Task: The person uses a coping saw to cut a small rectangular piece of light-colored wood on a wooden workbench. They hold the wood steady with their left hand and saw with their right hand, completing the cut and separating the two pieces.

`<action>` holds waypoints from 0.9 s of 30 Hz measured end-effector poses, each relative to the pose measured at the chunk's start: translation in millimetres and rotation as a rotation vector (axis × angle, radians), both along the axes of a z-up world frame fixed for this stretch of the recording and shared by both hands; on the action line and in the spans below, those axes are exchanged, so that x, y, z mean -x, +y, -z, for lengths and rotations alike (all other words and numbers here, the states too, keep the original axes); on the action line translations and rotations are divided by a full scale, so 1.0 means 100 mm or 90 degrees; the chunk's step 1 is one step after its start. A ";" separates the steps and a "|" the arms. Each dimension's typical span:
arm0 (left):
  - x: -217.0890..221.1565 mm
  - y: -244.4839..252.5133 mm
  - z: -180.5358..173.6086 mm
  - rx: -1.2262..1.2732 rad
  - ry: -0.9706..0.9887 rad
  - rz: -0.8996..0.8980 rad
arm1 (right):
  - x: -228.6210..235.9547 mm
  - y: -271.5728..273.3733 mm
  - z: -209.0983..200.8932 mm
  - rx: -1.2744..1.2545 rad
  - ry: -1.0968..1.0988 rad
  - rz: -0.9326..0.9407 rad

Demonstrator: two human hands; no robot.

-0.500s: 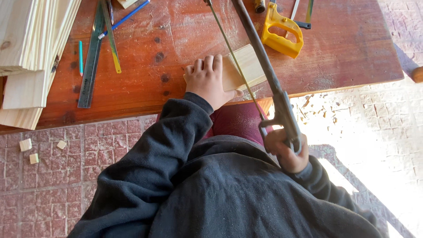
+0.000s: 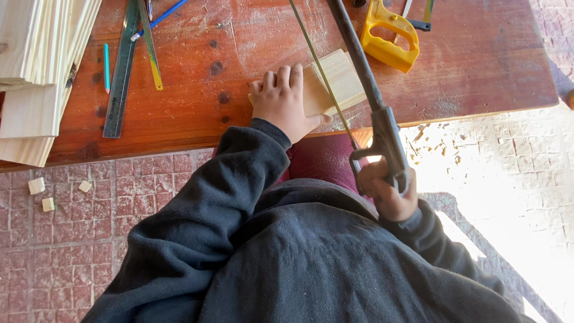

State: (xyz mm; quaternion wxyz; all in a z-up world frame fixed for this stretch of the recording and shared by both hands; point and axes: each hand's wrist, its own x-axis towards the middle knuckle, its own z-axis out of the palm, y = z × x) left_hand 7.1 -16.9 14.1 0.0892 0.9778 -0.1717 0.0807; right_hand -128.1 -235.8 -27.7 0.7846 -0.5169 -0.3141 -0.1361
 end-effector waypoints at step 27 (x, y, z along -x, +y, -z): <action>-0.08 0.01 0.19 -0.037 -0.104 0.020 | -0.20 0.21 -0.42 0.200 0.176 0.114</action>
